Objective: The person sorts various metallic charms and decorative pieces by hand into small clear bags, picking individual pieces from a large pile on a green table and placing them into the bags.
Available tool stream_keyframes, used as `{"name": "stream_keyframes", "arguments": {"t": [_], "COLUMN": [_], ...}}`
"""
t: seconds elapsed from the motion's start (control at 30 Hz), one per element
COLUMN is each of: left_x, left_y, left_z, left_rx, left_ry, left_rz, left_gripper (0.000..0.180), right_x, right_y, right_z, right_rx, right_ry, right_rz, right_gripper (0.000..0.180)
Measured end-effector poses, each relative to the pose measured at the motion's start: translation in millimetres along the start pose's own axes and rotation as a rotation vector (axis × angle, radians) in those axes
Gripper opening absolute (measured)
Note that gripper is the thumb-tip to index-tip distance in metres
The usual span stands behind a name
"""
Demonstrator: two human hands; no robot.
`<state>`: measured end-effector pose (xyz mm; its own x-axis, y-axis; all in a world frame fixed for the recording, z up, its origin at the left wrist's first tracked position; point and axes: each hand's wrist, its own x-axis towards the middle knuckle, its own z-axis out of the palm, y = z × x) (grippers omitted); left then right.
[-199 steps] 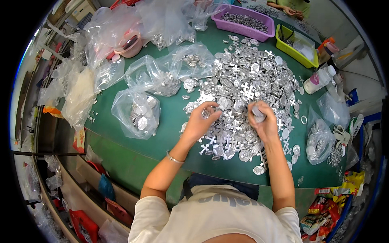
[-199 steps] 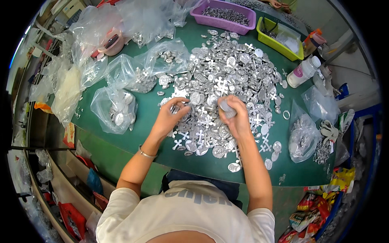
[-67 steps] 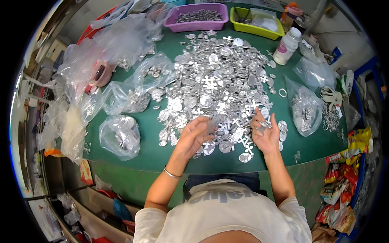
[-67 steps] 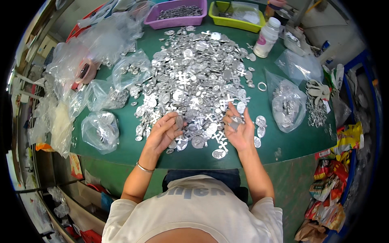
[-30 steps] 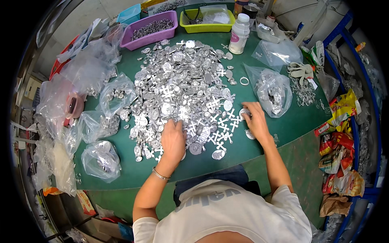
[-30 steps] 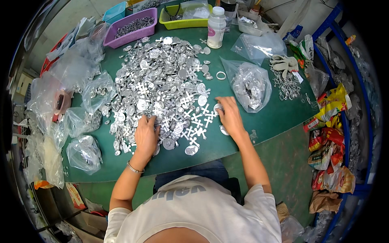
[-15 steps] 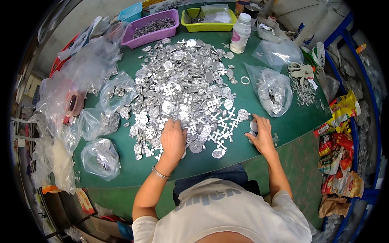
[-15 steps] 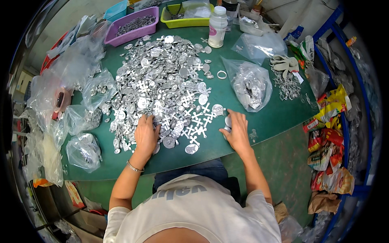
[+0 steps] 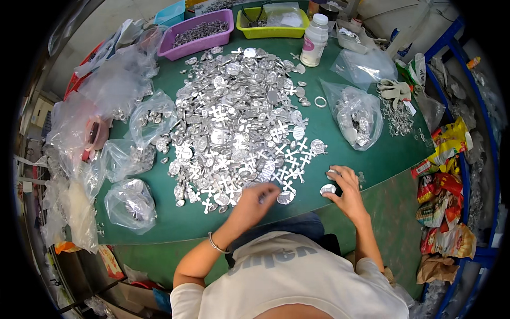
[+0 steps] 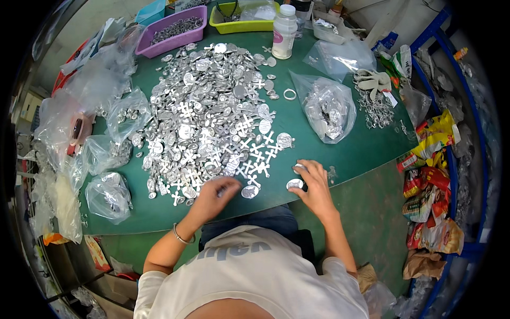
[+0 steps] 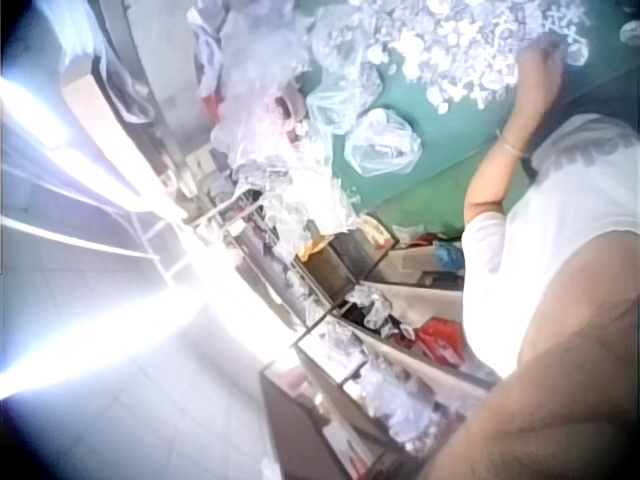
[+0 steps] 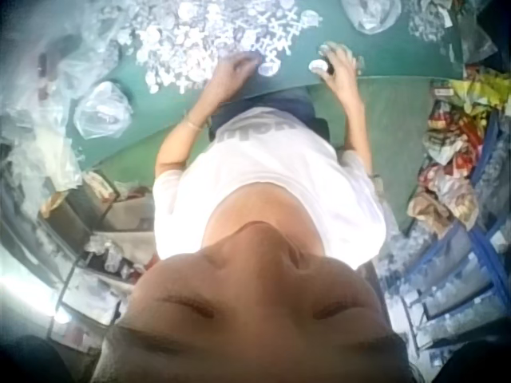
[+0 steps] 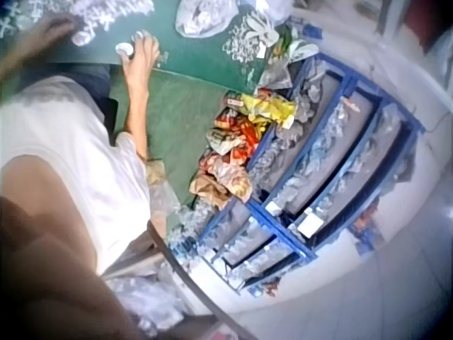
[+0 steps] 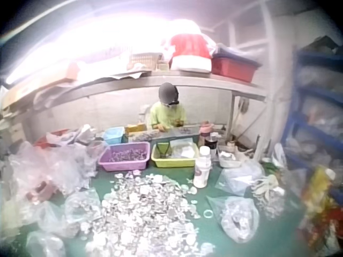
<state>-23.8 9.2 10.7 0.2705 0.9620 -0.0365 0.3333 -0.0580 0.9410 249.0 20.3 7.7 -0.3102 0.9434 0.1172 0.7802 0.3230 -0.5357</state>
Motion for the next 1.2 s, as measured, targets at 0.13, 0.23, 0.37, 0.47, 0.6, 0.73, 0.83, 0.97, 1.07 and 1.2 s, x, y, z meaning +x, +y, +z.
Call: {"name": "stream_keyframes", "arguments": {"t": [0.13,0.23,0.37,0.47,0.6,0.73,0.83,0.97,1.07,1.2], "left_x": [-26,-49,-46,-44,-57,-53,-59,-79,-84,-93], "left_y": [-2,-11,-39,-40,-90,-73,-67,-80,-79,-106], "left_z": [35,64,88,95,120,108,98,81,73,85], "left_rx": [-0.787,-1.048,-1.470,-1.731,-1.995,-1.811,-1.614,-1.839,-1.860,-1.927], "left_ry": [-0.622,-0.617,-0.501,-0.356,-0.396,-0.336,-0.180,-0.142,-0.097,-0.124], "left_rz": [-0.512,-0.766,-0.889,-0.899,-0.783,-0.848,-0.940,-0.826,-0.817,-0.842], "left_gripper": [0.027,0.030,0.042,0.039,0.029,0.028,0.028,0.029,0.030,0.030], "right_x": [-11,-21,-37,-53,-60,-44,-15,-35,-45,-29], "right_y": [2,-11,-27,-34,-48,-55,-73,-71,-68,-84], "right_z": [15,26,37,49,60,64,55,66,79,79], "right_rx": [0.091,0.035,0.051,0.096,0.395,0.441,0.196,0.159,0.476,0.492], "right_ry": [0.109,0.174,0.149,0.111,-0.034,0.066,0.018,-0.141,-0.188,-0.136], "right_rz": [0.000,0.006,-0.026,-0.107,-0.371,-0.318,-0.261,-0.472,-0.636,-0.486], "right_gripper": [0.043,0.036,0.033,0.034,0.028,0.028,0.036,0.034,0.027,0.026]}}
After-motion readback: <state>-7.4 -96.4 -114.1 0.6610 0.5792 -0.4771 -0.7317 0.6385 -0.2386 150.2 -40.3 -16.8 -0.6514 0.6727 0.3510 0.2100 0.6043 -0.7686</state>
